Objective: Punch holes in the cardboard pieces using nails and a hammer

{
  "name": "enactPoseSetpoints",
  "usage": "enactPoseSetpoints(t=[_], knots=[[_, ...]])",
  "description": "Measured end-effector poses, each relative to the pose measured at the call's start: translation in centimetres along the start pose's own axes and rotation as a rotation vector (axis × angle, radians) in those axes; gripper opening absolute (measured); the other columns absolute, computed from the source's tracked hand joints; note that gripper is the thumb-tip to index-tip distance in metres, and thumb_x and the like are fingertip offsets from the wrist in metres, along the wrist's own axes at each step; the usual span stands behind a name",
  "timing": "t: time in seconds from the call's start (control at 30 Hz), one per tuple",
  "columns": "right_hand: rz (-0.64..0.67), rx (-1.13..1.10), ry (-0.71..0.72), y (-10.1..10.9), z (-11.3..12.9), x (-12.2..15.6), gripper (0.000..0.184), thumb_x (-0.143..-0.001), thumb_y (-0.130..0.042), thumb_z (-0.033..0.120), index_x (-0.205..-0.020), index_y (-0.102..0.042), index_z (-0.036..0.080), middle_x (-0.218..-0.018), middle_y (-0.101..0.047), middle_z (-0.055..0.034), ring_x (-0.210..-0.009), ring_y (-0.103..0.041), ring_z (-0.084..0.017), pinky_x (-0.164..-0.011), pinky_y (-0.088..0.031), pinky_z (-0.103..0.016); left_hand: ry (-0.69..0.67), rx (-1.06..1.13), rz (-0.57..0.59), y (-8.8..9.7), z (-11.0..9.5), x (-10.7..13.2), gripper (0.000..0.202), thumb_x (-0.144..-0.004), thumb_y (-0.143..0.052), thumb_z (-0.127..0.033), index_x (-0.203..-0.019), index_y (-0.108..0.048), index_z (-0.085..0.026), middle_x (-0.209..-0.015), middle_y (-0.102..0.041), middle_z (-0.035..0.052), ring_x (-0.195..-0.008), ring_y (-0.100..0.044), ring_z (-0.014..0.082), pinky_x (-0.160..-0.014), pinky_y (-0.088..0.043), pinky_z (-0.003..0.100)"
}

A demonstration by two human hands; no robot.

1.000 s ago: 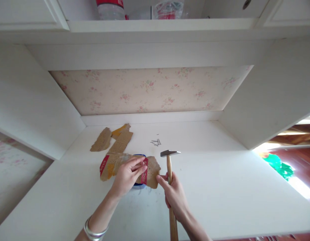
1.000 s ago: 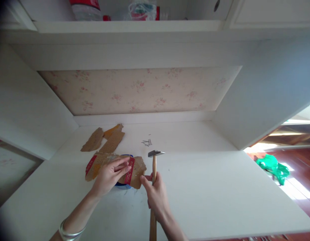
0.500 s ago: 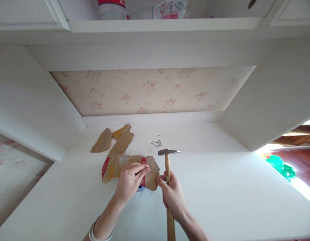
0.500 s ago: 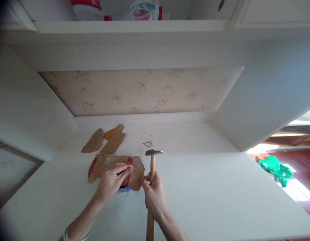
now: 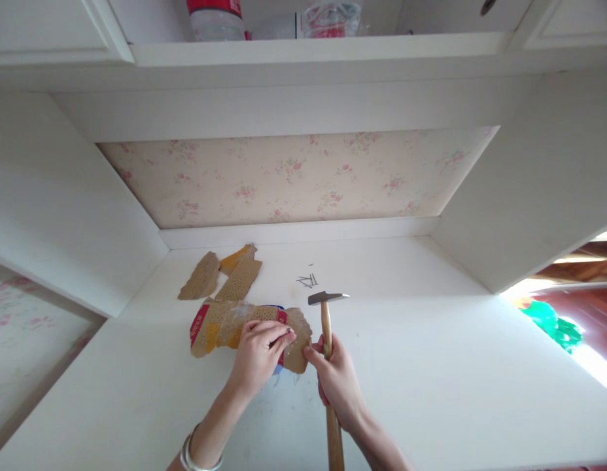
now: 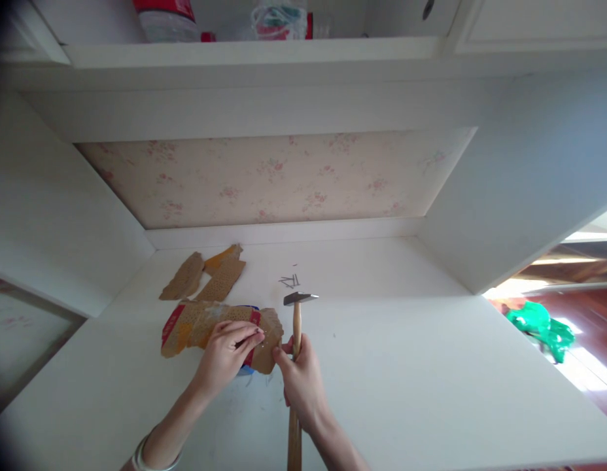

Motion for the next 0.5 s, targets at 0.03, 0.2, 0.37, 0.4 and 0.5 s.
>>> enactPoseSetpoints(t=[0.03, 0.2, 0.37, 0.4, 0.5], knots=[[0.001, 0.002, -0.001, -0.01, 0.03, 0.02, 0.018, -0.084, -0.056, 0.032, -0.081, -0.039, 0.025, -0.044, -0.038, 0.0161, -0.022, -0.03, -0.004, -0.022, -0.019, -0.014, -0.01, 0.0, -0.003, 0.03, -0.02, 0.03, 0.013, -0.092, -0.062, -0.032, -0.087, -0.071, -0.026, -0.086, -0.076, -0.0032, -0.085, -0.07, 0.0164, -0.084, -0.04, 0.035], [0.002, 0.011, -0.003, 0.02, 0.05, 0.13, 0.019, -0.084, -0.056, 0.031, -0.08, -0.039, 0.026, -0.043, -0.037, 0.0159, -0.022, -0.03, -0.004, -0.022, -0.018, -0.014, -0.026, -0.012, -0.015, -0.02, 0.1, 0.26, 0.013, -0.093, -0.06, -0.032, -0.09, -0.072, -0.027, -0.09, -0.077, -0.0025, -0.086, -0.07, 0.0165, -0.085, -0.038, 0.035], [0.001, 0.014, -0.001, 0.06, -0.09, 0.09, 0.019, -0.084, -0.057, 0.033, -0.081, -0.04, 0.025, -0.044, -0.038, 0.0158, -0.023, -0.03, -0.004, -0.022, -0.018, -0.014, -0.038, -0.04, -0.014, -0.16, 0.21, 0.33, 0.015, -0.094, -0.059, -0.034, -0.091, -0.072, -0.028, -0.09, -0.078, -0.0012, -0.086, -0.07, 0.0169, -0.086, -0.038, 0.035], [0.0, 0.014, 0.0, 0.06, -0.09, 0.08, 0.019, -0.084, -0.058, 0.034, -0.082, -0.041, 0.025, -0.044, -0.038, 0.0158, -0.023, -0.03, -0.004, -0.022, -0.018, -0.014, -0.043, -0.045, -0.013, -0.18, 0.23, 0.33, 0.016, -0.094, -0.059, -0.035, -0.091, -0.072, -0.028, -0.09, -0.078, -0.0008, -0.086, -0.07, 0.0168, -0.086, -0.038, 0.035], [0.001, 0.014, 0.009, 0.06, -0.02, 0.05, 0.022, -0.084, -0.06, 0.037, -0.082, -0.042, 0.025, -0.044, -0.039, 0.0152, -0.023, -0.031, -0.004, -0.023, -0.018, -0.014, -0.058, -0.063, -0.007, -0.22, 0.26, 0.35, 0.017, -0.094, -0.058, -0.035, -0.091, -0.072, -0.027, -0.09, -0.078, 0.0001, -0.087, -0.07, 0.0167, -0.086, -0.038, 0.035]])
Point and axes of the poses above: each hand's wrist, its own x-axis away from the middle knuckle, its own y-axis out of the back of the hand, z = x × y, the point moved 3 cm from there along -x, towards the middle knuckle
